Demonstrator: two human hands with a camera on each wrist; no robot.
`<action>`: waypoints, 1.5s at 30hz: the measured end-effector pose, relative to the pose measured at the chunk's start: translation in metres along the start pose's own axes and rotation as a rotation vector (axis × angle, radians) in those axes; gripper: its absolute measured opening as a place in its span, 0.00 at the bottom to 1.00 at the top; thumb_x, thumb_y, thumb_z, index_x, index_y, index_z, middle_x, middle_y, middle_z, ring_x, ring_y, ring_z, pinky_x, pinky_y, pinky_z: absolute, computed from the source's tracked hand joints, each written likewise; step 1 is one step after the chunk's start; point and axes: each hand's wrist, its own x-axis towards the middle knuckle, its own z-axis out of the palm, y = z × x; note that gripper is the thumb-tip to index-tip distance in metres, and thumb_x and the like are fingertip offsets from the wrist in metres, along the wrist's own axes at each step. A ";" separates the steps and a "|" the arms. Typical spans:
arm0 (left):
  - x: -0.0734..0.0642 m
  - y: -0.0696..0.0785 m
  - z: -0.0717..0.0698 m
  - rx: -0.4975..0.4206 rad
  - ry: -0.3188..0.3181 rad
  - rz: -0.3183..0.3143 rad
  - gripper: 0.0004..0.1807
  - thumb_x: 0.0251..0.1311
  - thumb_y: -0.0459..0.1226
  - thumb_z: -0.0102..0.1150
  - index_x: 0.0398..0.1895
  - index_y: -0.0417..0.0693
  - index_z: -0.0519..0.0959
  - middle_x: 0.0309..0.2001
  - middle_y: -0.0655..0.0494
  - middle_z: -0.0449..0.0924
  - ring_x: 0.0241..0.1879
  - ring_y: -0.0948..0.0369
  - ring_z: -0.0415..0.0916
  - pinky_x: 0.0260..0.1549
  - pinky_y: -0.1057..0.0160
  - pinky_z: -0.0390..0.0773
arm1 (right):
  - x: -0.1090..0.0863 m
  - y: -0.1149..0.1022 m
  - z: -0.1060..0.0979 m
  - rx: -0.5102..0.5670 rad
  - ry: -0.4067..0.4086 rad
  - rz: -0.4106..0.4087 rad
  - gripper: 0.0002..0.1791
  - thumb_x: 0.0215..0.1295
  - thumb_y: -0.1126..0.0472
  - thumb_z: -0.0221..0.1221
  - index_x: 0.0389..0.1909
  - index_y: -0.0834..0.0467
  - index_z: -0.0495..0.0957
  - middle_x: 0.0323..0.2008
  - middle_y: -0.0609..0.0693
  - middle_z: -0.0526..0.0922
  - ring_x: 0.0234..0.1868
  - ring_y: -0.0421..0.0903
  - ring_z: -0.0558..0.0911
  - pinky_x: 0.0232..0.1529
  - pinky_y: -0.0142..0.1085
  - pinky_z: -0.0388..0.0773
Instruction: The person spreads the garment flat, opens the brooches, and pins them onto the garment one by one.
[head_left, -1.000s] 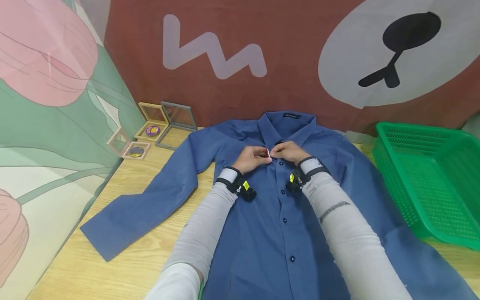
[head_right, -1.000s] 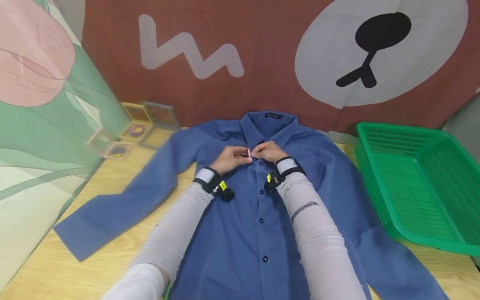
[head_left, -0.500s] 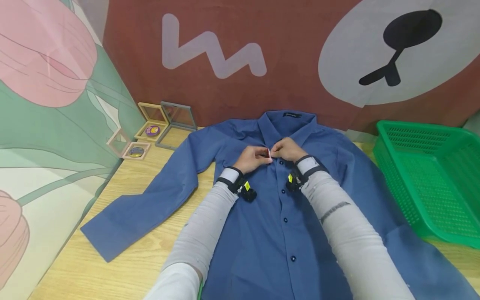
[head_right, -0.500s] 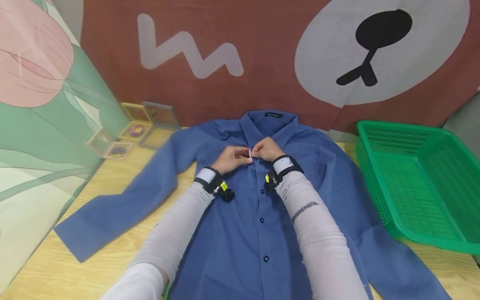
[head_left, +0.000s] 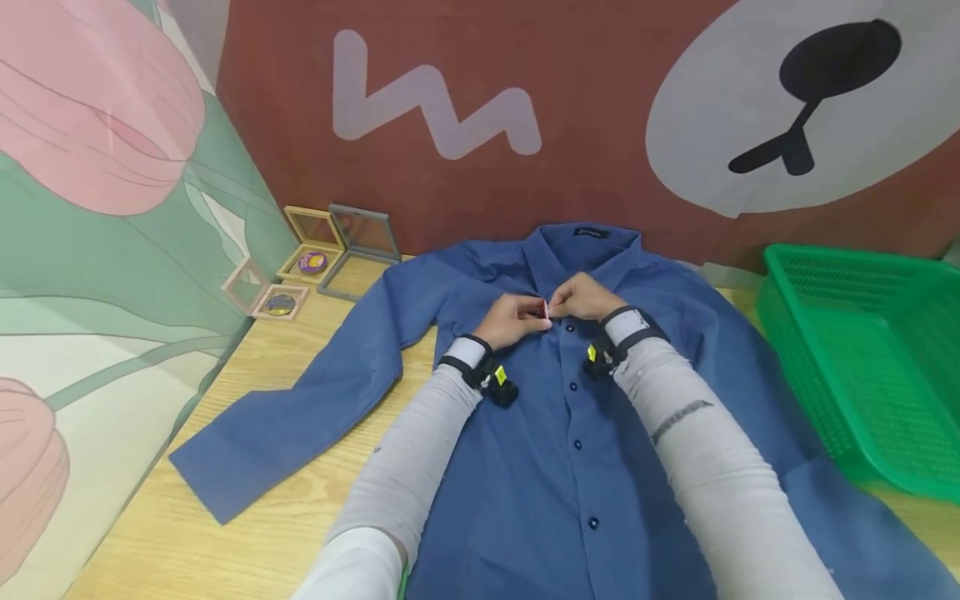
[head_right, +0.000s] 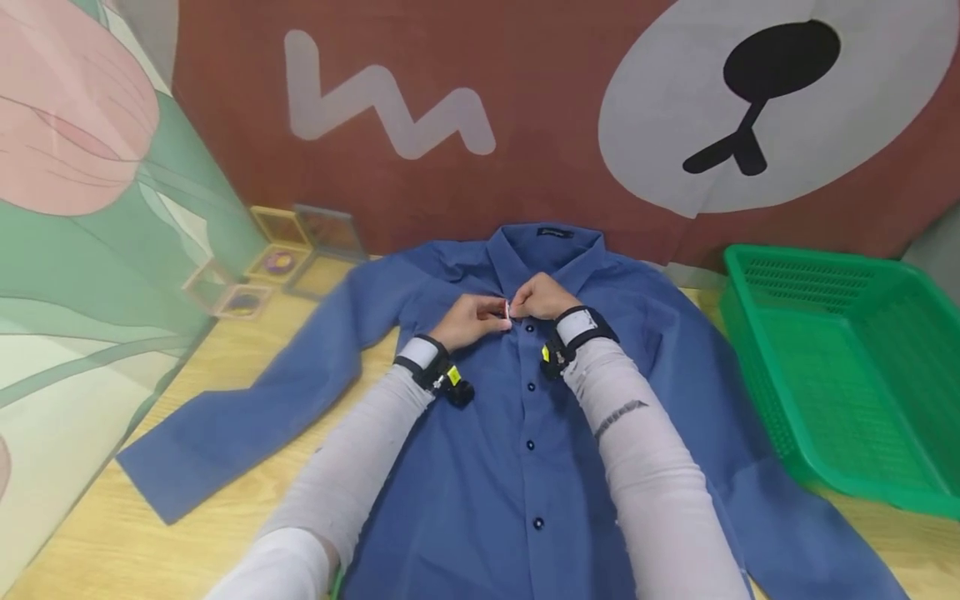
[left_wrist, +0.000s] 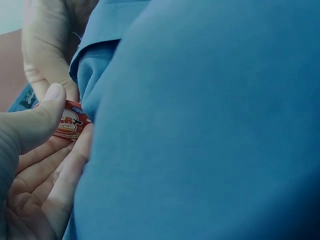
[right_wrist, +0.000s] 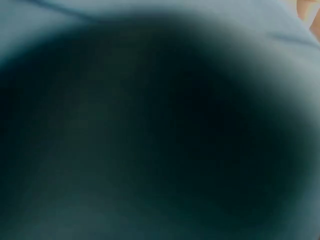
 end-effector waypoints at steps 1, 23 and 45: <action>0.001 0.000 0.001 0.008 -0.002 0.011 0.23 0.64 0.38 0.64 0.62 0.42 0.78 0.58 0.45 0.82 0.54 0.53 0.82 0.54 0.61 0.80 | -0.001 -0.002 -0.002 -0.004 -0.012 -0.012 0.05 0.60 0.72 0.64 0.32 0.73 0.85 0.26 0.54 0.86 0.27 0.37 0.75 0.34 0.29 0.72; 0.003 0.011 0.006 0.185 0.031 0.077 0.18 0.62 0.43 0.67 0.54 0.46 0.83 0.47 0.51 0.87 0.38 0.60 0.83 0.38 0.68 0.80 | -0.023 0.016 0.008 -0.069 0.161 0.026 0.12 0.67 0.63 0.62 0.45 0.66 0.83 0.45 0.65 0.83 0.47 0.57 0.80 0.50 0.47 0.75; 0.004 0.046 0.011 0.807 0.051 -0.072 0.21 0.58 0.50 0.69 0.50 0.49 0.84 0.48 0.50 0.80 0.49 0.51 0.77 0.46 0.53 0.82 | -0.041 0.015 -0.004 -0.399 -0.132 0.318 0.39 0.76 0.53 0.52 0.78 0.62 0.46 0.78 0.67 0.40 0.73 0.79 0.38 0.72 0.69 0.43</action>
